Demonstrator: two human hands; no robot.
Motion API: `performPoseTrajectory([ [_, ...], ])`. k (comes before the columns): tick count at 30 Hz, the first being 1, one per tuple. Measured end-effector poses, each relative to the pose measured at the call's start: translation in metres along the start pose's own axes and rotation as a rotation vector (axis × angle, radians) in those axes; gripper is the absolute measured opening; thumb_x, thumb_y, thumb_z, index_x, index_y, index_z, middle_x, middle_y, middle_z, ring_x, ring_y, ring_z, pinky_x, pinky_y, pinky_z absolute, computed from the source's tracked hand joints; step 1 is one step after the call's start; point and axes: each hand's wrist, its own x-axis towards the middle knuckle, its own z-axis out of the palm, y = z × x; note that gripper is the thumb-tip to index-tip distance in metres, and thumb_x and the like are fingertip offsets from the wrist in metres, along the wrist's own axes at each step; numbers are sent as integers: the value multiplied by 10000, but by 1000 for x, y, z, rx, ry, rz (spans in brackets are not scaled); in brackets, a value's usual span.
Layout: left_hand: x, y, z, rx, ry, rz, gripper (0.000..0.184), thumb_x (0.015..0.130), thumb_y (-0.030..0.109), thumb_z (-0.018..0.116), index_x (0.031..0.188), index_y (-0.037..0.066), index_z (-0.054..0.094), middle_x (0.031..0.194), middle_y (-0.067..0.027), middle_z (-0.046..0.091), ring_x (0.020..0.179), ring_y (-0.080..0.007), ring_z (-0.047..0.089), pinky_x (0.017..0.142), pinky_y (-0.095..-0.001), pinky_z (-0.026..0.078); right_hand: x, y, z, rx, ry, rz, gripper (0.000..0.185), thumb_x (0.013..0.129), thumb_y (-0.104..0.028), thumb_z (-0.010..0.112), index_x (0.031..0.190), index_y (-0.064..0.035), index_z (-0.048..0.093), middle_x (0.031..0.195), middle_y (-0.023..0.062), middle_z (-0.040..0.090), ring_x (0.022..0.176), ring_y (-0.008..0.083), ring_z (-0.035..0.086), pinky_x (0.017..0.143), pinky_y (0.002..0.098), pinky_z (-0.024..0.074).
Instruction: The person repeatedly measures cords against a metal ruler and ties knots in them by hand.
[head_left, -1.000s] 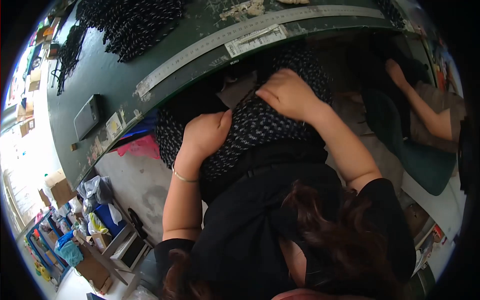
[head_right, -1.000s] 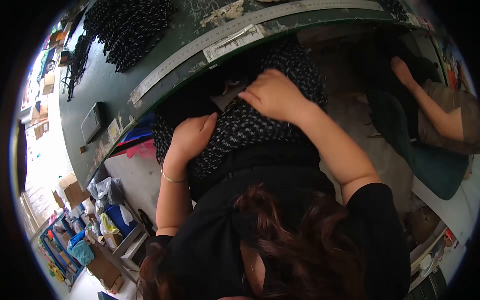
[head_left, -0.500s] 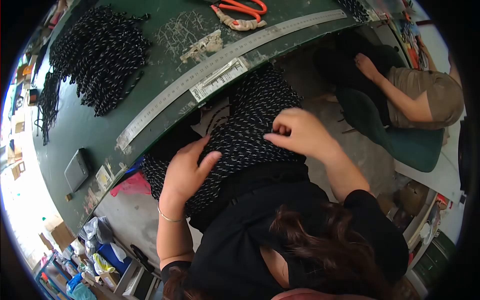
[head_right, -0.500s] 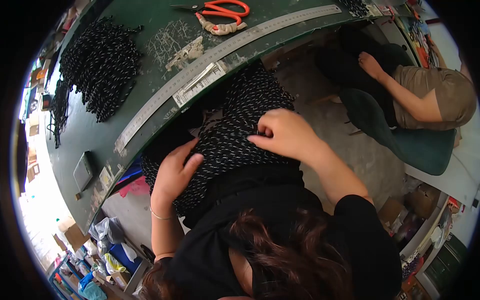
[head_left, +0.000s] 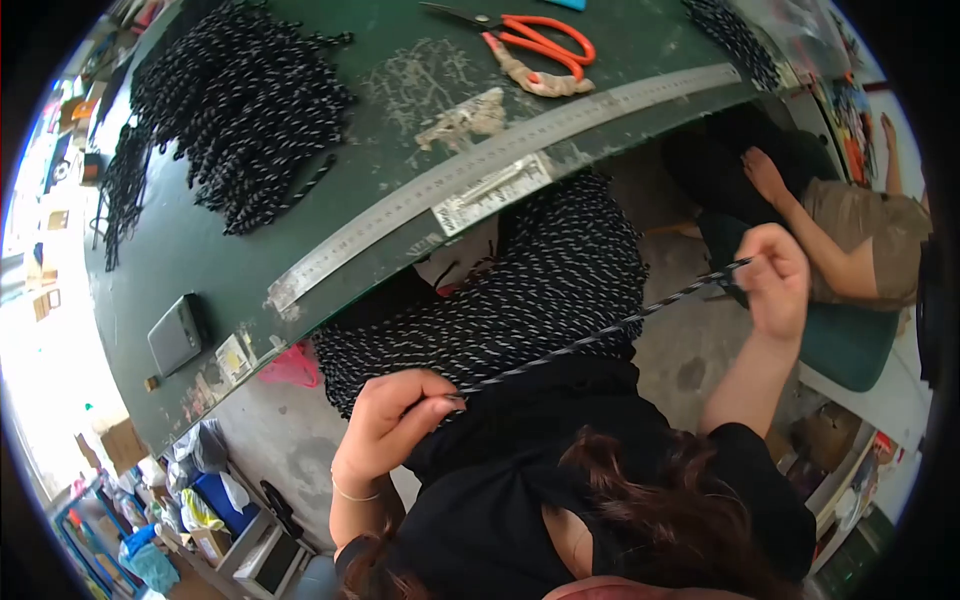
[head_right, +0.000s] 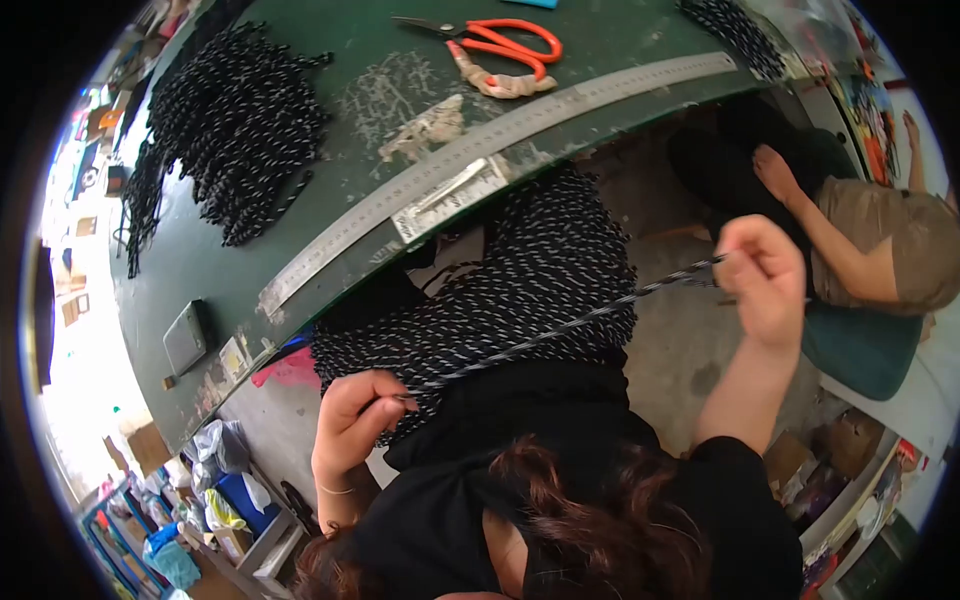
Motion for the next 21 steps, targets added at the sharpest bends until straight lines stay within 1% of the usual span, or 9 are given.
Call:
performPoseTrajectory([
  [3, -15, 5, -10, -62, 9, -74, 63, 866, -9, 669, 926, -22, 680, 852, -98, 698, 755, -213, 660, 671, -287, 500, 10, 5, -20, 28, 157, 91, 36, 922, -63, 633, 915, -36, 609, 780, -46, 524, 636, 14, 440, 558, 167, 324],
  [6, -24, 6, -17, -3, 57, -103, 45, 863, -6, 674, 904, -24, 675, 807, -99, 689, 715, -206, 660, 640, -284, 499, 24, 20, -16, -795, -52, 273, 27, 928, -56, 623, 914, -33, 624, 884, 25, 598, 712, 107, 553, 631, 244, 425],
  [7, -25, 6, -18, 57, 89, -128, 51, 862, 3, 680, 906, -22, 674, 807, -102, 686, 717, -211, 660, 639, -287, 500, 29, 24, -6, -790, -64, 268, 27, 928, -56, 623, 914, -33, 624, 884, 25, 598, 712, 107, 553, 631, 244, 425],
  [9, -22, 8, -17, 175, 156, -175, 64, 860, 20, 693, 909, -17, 673, 806, -109, 680, 723, -220, 661, 638, -292, 501, 45, 27, 34, -1069, -224, -266, 106, 890, -93, 665, 974, -27, 664, 997, 77, 653, 905, 232, 628, 794, 348, 496],
  [11, -8, 6, -6, 200, 182, -43, 67, 859, 27, 697, 911, -10, 674, 814, -112, 679, 712, -226, 655, 632, -297, 500, 57, 7, 104, -564, -350, -255, 243, 868, -141, 701, 1071, -13, 672, 1084, 139, 664, 1066, 301, 612, 928, 396, 480],
  [13, 10, 11, 5, 237, 214, 94, 70, 858, 34, 702, 912, -2, 675, 821, -115, 678, 701, -233, 649, 625, -302, 500, 59, -7, 165, -275, -546, -300, 336, 854, -176, 726, 1144, -17, 668, 1110, 161, 655, 1070, 285, 618, 920, 356, 490],
  [14, 20, 19, 9, 266, 240, 135, 71, 859, 36, 701, 919, 4, 679, 824, -118, 675, 690, -231, 641, 621, -299, 499, 61, -12, 187, -267, -567, -317, 336, 854, -176, 726, 1144, -17, 668, 1110, 161, 655, 1070, 285, 618, 920, 356, 490],
  [16, 23, 23, 3, 296, 292, 174, 73, 861, 38, 700, 925, 10, 683, 828, -122, 672, 679, -230, 632, 618, -296, 498, 65, -18, 215, -185, -727, -112, 325, 865, -143, 720, 1165, -29, 664, 1023, 151, 659, 951, 272, 645, 807, 337, 517],
  [21, 8, 5, -24, 251, 627, 175, 111, 843, 30, 720, 947, 12, 686, 812, -96, 670, 655, -201, 617, 605, -284, 490, 94, -18, 240, -371, -779, -393, 283, 872, -69, 700, 1151, -29, 669, 908, 116, 648, 780, 243, 642, 659, 314, 510],
])
